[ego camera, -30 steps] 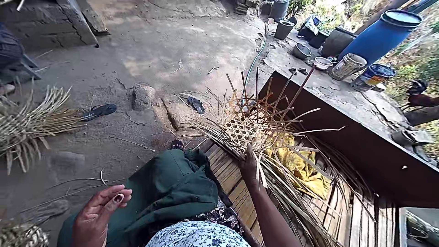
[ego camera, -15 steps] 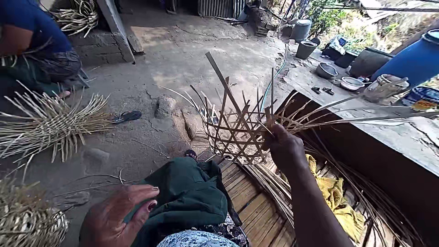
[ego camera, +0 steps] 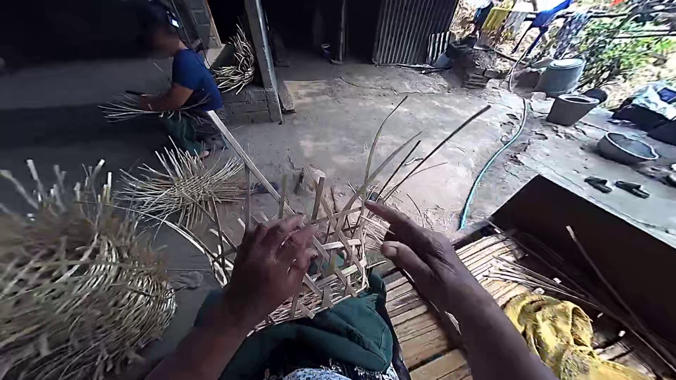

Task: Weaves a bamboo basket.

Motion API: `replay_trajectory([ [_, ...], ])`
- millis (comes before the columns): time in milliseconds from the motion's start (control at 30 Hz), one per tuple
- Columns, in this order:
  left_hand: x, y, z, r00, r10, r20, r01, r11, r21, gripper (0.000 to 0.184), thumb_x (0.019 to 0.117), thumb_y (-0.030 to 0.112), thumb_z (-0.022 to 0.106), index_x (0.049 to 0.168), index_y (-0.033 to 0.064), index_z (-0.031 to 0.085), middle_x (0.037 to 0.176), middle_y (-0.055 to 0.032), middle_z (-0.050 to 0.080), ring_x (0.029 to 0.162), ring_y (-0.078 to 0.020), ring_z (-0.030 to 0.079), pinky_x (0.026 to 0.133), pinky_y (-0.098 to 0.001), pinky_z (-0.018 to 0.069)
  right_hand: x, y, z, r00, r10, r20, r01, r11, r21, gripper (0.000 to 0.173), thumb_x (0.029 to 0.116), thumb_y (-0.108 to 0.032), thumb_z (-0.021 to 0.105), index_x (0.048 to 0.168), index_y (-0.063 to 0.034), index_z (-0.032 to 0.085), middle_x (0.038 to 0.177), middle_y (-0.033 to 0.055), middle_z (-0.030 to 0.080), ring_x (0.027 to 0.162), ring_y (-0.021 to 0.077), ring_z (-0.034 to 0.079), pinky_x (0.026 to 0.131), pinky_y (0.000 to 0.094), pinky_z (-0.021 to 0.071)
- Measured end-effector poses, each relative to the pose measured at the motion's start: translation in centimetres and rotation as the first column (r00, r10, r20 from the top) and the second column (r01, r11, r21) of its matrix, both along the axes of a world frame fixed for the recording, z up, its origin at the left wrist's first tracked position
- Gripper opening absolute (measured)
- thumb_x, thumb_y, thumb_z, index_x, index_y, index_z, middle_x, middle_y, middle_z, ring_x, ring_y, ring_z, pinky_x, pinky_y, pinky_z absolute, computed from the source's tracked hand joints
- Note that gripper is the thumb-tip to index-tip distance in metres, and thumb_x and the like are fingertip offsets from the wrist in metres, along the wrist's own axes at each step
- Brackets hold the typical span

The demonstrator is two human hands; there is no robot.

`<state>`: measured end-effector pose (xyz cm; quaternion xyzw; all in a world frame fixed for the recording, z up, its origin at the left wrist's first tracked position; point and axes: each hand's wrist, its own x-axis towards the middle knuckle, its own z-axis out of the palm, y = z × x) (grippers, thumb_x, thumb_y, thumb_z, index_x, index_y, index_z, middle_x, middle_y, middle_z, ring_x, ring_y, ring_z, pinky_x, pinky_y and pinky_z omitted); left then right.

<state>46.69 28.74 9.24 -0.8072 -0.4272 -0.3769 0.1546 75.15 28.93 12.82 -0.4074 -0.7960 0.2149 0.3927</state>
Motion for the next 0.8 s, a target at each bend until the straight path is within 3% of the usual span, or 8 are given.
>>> replay_trajectory([
  [33,-1.0,0.0,0.5,1.0,0.025,0.019,-0.025,0.999,-0.032,0.042,0.1034,0.044,0.054,0.129,0.0147,0.069,0.125,-0.0112,0.07,0.106,-0.0305,0.067,0.087,-0.0504,0.0531,0.7,-0.1,0.1,0.999,-0.003,-0.041,0.004,1.0,0.028,0.058,0.1038,-0.067,0.035,0.138,-0.0316,0.066,0.082,-0.0096,0.065,0.065,-0.001,0.053,0.062,0.0239,0.0479],
  [100,-2.6,0.0,1.2,0.997,0.073,0.018,-0.071,0.994,-0.079,0.046,0.1024,0.042,0.056,0.134,0.0107,0.066,0.118,-0.0123,0.073,0.099,-0.0321,0.069,0.082,-0.0513,0.0555,1.7,0.1,0.2,0.991,0.029,-0.129,-0.025,0.999,0.029,0.048,0.1063,-0.056,0.043,0.119,-0.024,0.076,0.081,-0.0138,0.066,0.063,-0.0075,0.052,0.058,0.0137,0.0445],
  [167,-3.5,0.1,1.5,0.994,0.107,0.015,-0.105,0.987,-0.118,0.046,0.0988,0.036,0.062,0.137,0.0106,0.063,0.109,-0.0114,0.074,0.094,-0.0331,0.07,0.08,-0.0522,0.0566,2.1,0.3,0.5,0.976,0.115,-0.183,-0.116,0.993,0.006,0.028,0.1045,-0.034,0.057,0.118,-0.0169,0.076,0.085,-0.0121,0.07,0.065,-0.0086,0.056,0.058,0.0102,0.0483],
  [267,-4.3,-0.1,1.6,0.99,0.139,0.023,-0.134,0.979,-0.15,0.048,0.0958,0.035,0.066,0.138,0.0123,0.063,0.106,-0.0099,0.075,0.091,-0.0316,0.07,0.078,-0.0503,0.0568,1.8,0.4,1.2,0.977,0.16,-0.139,-0.157,0.987,0.038,0.019,0.1013,-0.022,0.063,0.11,-0.0117,0.077,0.092,-0.0082,0.073,0.076,-0.0058,0.065,0.069,0.0121,0.056],
  [400,-4.5,-0.8,2.0,0.986,0.166,-0.035,-0.169,0.966,-0.197,0.046,0.094,0.03,0.067,0.139,0.0208,0.065,0.105,-0.0117,0.074,0.092,-0.0364,0.069,0.076,-0.0544,0.0562,0.8,0.9,2.2,0.994,-0.036,0.108,0.009,0.969,0.249,0.018,0.1002,-0.026,0.06,0.102,-0.0196,0.077,0.091,-0.0087,0.068,0.081,-0.0025,0.064,0.072,0.0183,0.0564],
  [500,-4.1,-1.3,2.6,0.981,0.164,-0.107,-0.182,0.966,-0.186,0.045,0.092,0.028,0.067,0.137,0.027,0.068,0.094,-0.0117,0.072,0.084,-0.0357,0.067,0.069,-0.0534,0.0541,-1.3,1.4,2.7,0.98,-0.029,0.198,-0.038,0.945,0.325,0.021,0.1008,-0.031,0.059,0.102,-0.0245,0.079,0.086,-0.0092,0.065,0.078,0.0004,0.063,0.067,0.0227,0.0547],
  [633,-3.0,-2.0,2.8,0.962,0.232,-0.145,-0.252,0.956,-0.147,0.039,0.0957,0.046,0.062,0.127,0.0266,0.073,0.085,-0.0099,0.07,0.077,-0.0332,0.068,0.064,-0.0513,0.0539,-4.2,2.8,2.6,0.975,0.051,0.216,-0.139,0.897,0.42,0.019,0.0979,-0.029,0.063,0.099,-0.0206,0.08,0.08,-0.0042,0.065,0.075,0.0097,0.065,0.066,0.0315,0.0551],
  [800,-2.2,-2.5,2.3,0.958,0.241,-0.153,-0.254,0.964,-0.073,0.04,0.0967,0.048,0.059,0.119,0.0193,0.076,0.08,-0.0095,0.07,0.068,-0.0302,0.065,0.061,-0.0464,0.0515,-6.3,4.3,1.8,0.95,0.071,0.305,-0.212,0.864,0.456,0.017,0.0961,-0.025,0.064,0.098,-0.0232,0.081,0.075,-0.002,0.063,0.07,0.0153,0.064,0.061,0.0362,0.0518],
])
